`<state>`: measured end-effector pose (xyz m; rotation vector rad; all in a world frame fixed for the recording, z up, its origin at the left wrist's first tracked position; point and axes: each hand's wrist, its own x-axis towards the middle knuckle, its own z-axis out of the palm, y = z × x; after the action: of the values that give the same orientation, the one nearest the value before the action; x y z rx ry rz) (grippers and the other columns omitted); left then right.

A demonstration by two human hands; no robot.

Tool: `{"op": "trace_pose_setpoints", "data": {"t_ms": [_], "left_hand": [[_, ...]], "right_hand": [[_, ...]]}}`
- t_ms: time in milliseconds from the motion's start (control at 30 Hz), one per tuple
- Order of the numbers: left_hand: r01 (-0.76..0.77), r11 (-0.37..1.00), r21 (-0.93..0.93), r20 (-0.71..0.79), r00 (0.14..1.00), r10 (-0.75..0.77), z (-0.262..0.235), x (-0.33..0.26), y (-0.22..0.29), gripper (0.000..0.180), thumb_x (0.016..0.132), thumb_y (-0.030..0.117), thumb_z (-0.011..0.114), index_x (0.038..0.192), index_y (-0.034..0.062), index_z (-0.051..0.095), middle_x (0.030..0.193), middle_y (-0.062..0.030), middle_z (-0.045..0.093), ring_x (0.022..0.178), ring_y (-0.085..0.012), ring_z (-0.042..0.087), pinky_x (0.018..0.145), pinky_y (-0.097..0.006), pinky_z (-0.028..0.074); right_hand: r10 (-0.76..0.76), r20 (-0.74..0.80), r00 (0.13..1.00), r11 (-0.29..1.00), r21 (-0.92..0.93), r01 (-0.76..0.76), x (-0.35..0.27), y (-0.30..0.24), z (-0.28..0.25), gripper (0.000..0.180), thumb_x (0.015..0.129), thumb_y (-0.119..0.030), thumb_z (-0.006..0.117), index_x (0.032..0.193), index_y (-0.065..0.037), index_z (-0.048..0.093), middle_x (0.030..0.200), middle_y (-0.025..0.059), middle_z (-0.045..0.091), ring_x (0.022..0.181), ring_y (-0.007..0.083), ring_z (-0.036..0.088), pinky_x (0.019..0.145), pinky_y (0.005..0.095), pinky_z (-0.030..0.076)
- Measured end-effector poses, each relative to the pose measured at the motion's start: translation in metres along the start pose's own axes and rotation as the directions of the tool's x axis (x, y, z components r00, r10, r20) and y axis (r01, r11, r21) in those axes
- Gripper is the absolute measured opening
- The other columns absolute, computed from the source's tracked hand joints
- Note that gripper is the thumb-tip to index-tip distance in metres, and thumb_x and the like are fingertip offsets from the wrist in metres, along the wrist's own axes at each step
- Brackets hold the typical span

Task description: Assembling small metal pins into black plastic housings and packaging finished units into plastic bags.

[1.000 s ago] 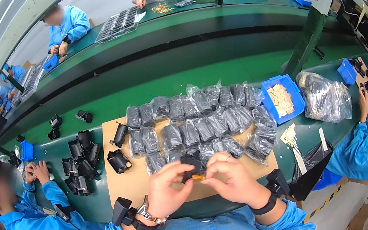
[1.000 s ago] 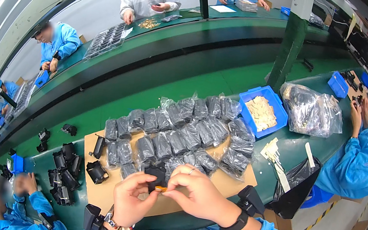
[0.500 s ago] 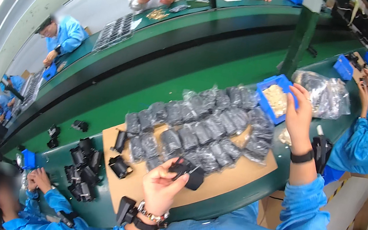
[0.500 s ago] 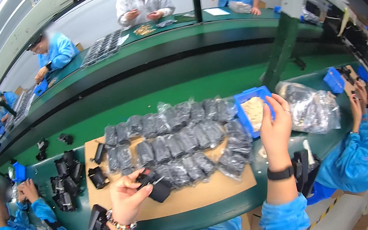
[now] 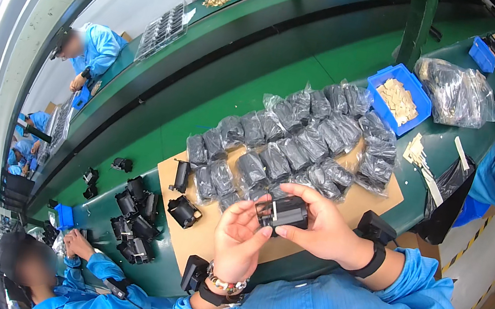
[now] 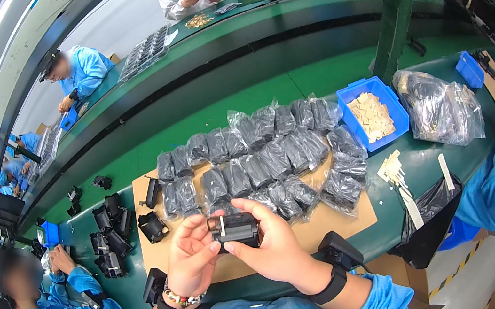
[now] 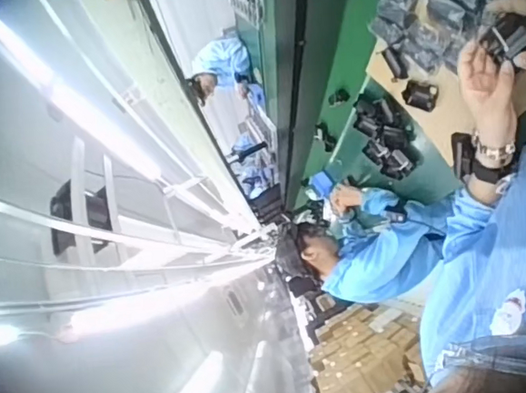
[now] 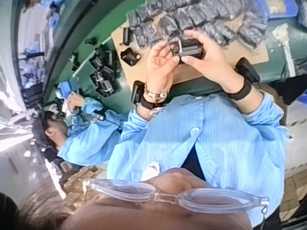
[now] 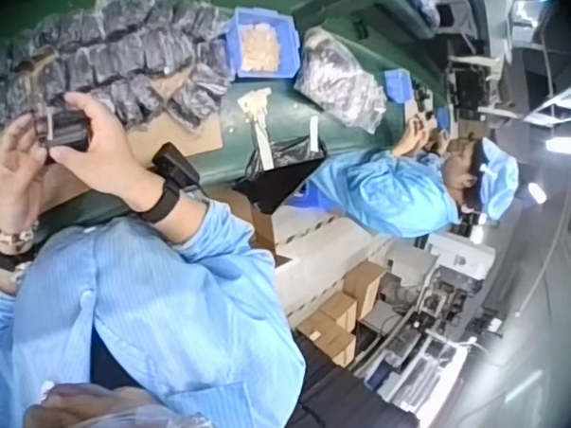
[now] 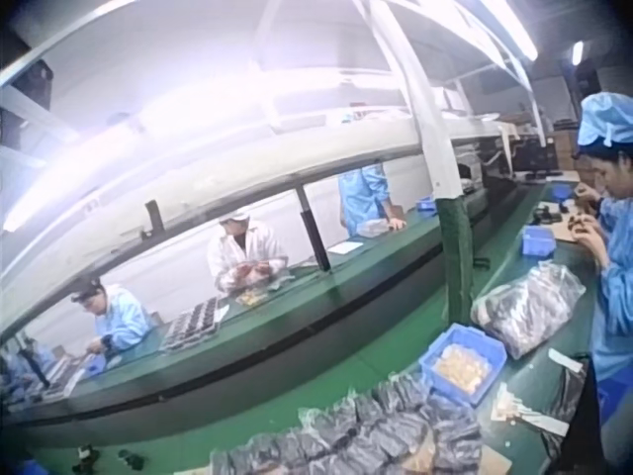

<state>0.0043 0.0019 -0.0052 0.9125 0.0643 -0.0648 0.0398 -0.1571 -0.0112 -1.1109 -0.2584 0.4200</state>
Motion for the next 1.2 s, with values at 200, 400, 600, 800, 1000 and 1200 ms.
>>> {"op": "trace_pose_setpoints", "data": {"t_ms": [200, 400, 600, 800, 1000, 1200], "left_hand": [[0.065, 0.962, 0.265, 0.097, 0.991, -0.094, -0.010, -0.004, 0.009, 0.050, 0.075, -0.018, 0.051, 0.121, 0.0006, 0.045, 0.129, -0.0214, 0.045, 0.115, -0.0271, 0.049, 0.092, -0.038, 0.046], [0.175, 0.985, -0.004, 0.065, 0.983, -0.174, -0.028, -0.008, 0.007, 0.043, 0.076, -0.019, 0.052, 0.114, 0.0001, 0.051, 0.129, -0.0205, 0.047, 0.115, -0.0247, 0.049, 0.092, -0.034, 0.045], [0.268, 0.961, -0.066, 0.057, 0.963, -0.265, -0.027, -0.009, 0.015, 0.040, 0.077, -0.018, 0.052, 0.112, 0.0015, 0.054, 0.129, -0.0207, 0.046, 0.113, -0.0237, 0.051, 0.088, -0.032, 0.047], [0.222, 0.974, -0.046, 0.079, 0.973, -0.218, -0.039, -0.012, 0.010, 0.039, 0.076, -0.020, 0.051, 0.109, 0.0019, 0.055, 0.120, -0.0165, 0.053, 0.107, -0.0211, 0.054, 0.085, -0.031, 0.049], [0.198, 0.980, 0.004, 0.037, 0.980, -0.198, -0.040, -0.010, 0.009, 0.031, 0.078, -0.017, 0.049, 0.100, 0.0028, 0.055, 0.109, -0.0125, 0.058, 0.095, -0.0230, 0.060, 0.080, -0.036, 0.053], [0.228, 0.973, 0.014, -0.031, 0.973, -0.228, -0.037, -0.010, 0.010, 0.028, 0.079, -0.016, 0.048, 0.098, 0.0027, 0.056, 0.105, -0.0151, 0.060, 0.094, -0.0247, 0.061, 0.079, -0.039, 0.053]], "right_hand": [[0.023, 0.037, 0.999, 0.993, -0.121, -0.018, -0.002, 0.004, 0.003, 0.064, 0.073, 0.005, 0.066, 0.130, 0.002, 0.037, 0.116, 0.0106, 0.054, 0.106, 0.0148, 0.053, 0.090, 0.0283, 0.044], [-0.037, 0.073, 0.997, 0.965, -0.256, 0.054, -0.002, 0.001, 0.010, 0.060, 0.073, 0.002, 0.067, 0.126, 0.002, 0.040, 0.114, 0.0108, 0.055, 0.104, 0.0155, 0.054, 0.089, 0.0291, 0.045], [0.009, 0.088, 0.996, 0.972, -0.236, 0.012, 0.000, -0.003, 0.011, 0.057, 0.073, 0.000, 0.067, 0.124, 0.002, 0.042, 0.112, 0.0105, 0.057, 0.103, 0.0149, 0.055, 0.088, 0.0289, 0.046], [0.017, 0.059, 0.998, 0.970, -0.242, -0.002, 0.006, -0.001, 0.017, 0.037, 0.074, -0.001, 0.065, 0.109, 0.001, 0.052, 0.100, 0.0080, 0.062, 0.092, 0.0122, 0.058, 0.081, 0.0273, 0.048], [0.016, 0.035, 0.999, 0.967, -0.256, -0.007, 0.010, 0.002, 0.019, 0.025, 0.073, 0.001, 0.063, 0.097, 0.000, 0.056, 0.096, 0.0074, 0.063, 0.087, 0.0110, 0.059, 0.075, 0.0264, 0.048], [0.091, 0.013, 0.996, 0.977, -0.192, -0.087, 0.011, 0.006, 0.021, 0.023, 0.073, 0.003, 0.061, 0.096, -0.001, 0.055, 0.094, 0.0074, 0.064, 0.086, 0.0101, 0.058, 0.074, 0.0263, 0.049]]}}
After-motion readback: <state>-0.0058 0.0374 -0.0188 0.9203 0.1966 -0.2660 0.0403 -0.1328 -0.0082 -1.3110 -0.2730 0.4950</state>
